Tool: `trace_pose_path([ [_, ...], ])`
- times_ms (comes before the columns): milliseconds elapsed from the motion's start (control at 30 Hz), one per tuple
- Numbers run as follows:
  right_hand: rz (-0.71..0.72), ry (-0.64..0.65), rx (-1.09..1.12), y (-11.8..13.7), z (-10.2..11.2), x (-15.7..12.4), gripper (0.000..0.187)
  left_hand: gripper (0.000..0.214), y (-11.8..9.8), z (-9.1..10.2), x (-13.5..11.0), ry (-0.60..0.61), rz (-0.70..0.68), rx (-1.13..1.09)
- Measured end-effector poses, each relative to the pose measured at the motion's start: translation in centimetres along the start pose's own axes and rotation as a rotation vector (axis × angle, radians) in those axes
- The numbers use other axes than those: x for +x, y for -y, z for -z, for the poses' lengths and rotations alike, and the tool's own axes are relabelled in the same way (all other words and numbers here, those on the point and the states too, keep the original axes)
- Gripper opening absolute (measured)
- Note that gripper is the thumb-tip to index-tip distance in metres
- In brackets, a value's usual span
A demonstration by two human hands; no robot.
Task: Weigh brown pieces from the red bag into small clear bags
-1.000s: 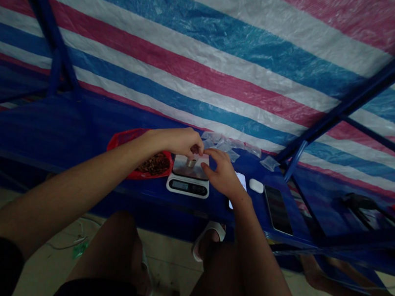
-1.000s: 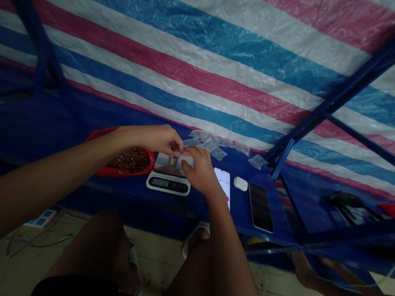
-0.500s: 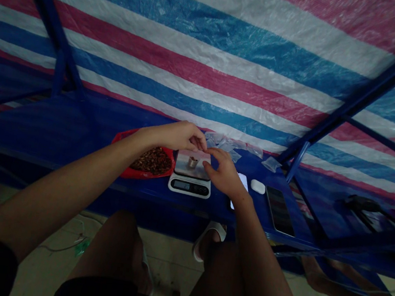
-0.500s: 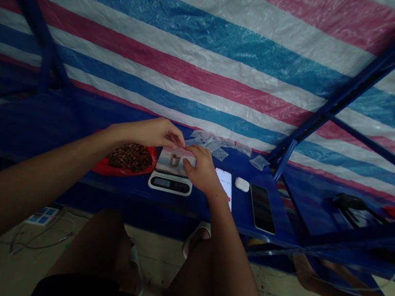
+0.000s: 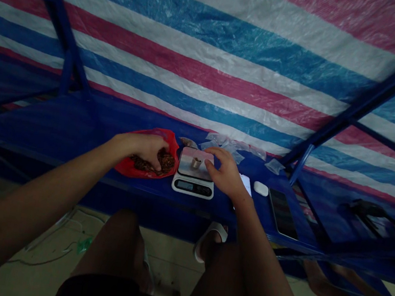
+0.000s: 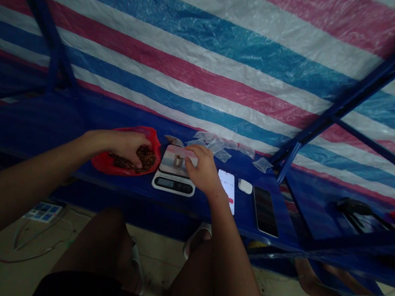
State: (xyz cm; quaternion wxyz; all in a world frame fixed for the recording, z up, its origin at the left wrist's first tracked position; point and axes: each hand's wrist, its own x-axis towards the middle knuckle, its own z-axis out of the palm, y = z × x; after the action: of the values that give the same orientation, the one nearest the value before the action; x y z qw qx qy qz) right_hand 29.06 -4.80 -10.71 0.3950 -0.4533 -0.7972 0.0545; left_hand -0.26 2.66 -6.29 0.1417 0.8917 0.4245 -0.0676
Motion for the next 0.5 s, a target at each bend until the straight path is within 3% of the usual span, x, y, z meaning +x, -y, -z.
trace_pose_path([
  [167, 0.02, 0.012, 0.006, 0.3, -0.4, 0.1, 0.029, 0.034, -1.5, -0.3, 0.7, -0.026, -0.015, -0.001],
  [500, 0.012, 0.004, 0.004, 0.3, -0.1, 0.1, 0.028, 0.026, 0.9, 0.8, 0.8, -0.049, -0.053, -0.09],
])
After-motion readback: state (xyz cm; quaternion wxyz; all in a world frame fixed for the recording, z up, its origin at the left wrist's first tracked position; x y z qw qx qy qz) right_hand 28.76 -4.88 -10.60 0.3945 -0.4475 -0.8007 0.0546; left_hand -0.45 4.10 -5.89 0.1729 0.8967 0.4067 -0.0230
